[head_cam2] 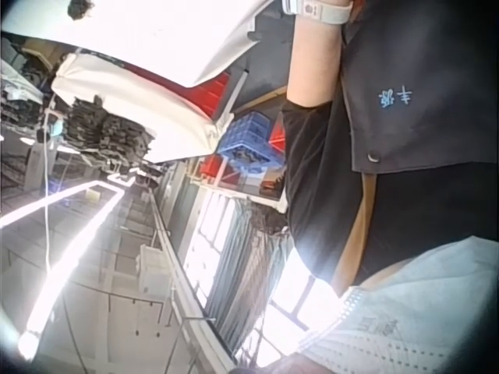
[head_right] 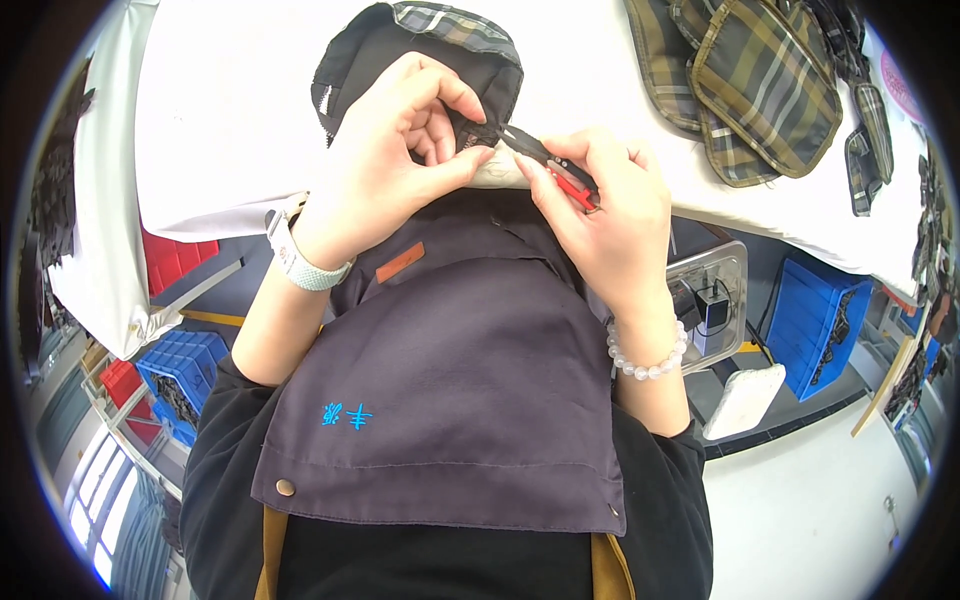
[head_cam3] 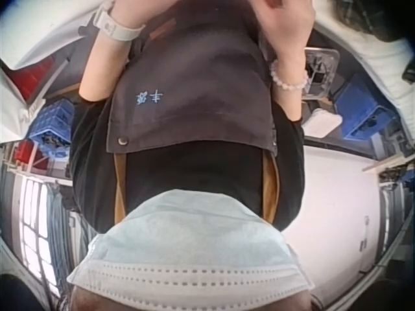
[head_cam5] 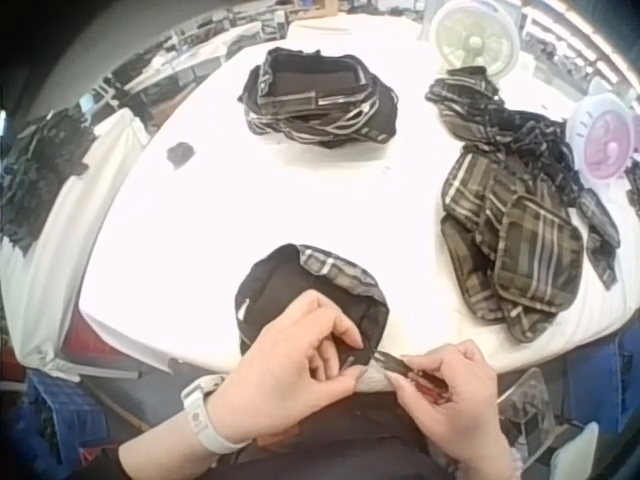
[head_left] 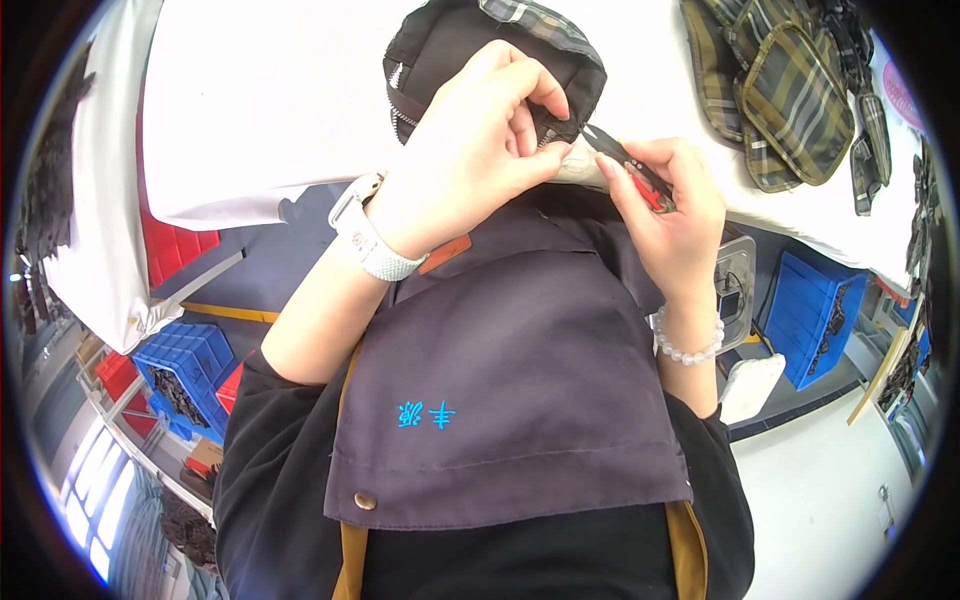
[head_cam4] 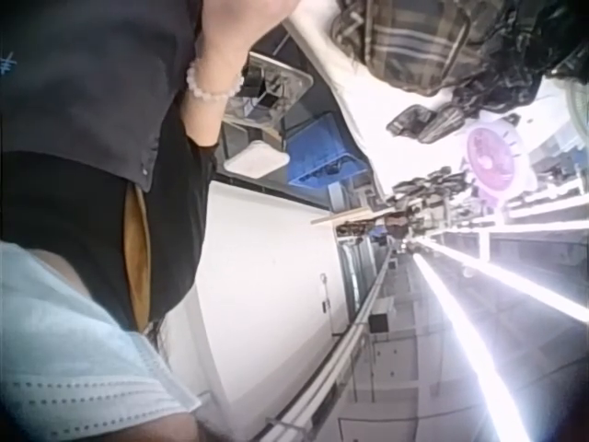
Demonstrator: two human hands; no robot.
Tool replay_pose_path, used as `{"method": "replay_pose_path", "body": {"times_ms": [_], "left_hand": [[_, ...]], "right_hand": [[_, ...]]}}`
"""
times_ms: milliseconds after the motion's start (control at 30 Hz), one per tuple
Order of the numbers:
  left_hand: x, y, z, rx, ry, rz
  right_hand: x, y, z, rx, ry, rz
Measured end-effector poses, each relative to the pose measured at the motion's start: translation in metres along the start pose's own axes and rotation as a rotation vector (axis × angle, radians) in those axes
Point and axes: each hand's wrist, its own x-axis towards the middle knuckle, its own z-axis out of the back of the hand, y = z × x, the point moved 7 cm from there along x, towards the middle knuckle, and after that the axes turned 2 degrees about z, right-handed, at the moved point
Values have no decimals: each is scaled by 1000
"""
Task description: Trimming loose threads from small fabric pouches using thread snips.
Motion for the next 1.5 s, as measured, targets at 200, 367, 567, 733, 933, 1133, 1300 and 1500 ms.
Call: {"method": "replay_pose_path", "body": {"times_ms": [200,367,567,733,933,1133,1300,1500], "left_hand": [[-1,0,1,5,14,24],[-1,4,-1,-35,36,26],[-2,2,-2,-79,74,-1],[-3,2,1,-88,-2,-13],[-2,2,-1,-30,1,56],[-3,0,-3,62,2,19],[-2,-1,-4,7,-5,-11],[-3,6,-2,-164,-64,20]], "right_hand": [[1,4,-1,-31,54,72],[1,4,-2,-70,66,77],[4,8,-2,-99,69,99],[3,8,-2,-107,62,111],[3,8,-2,-106,64,118],[2,7,-1,-106,64,117],[3,6,-2,-102,62,102],[2,-1,-3,-46,46,75]]}}
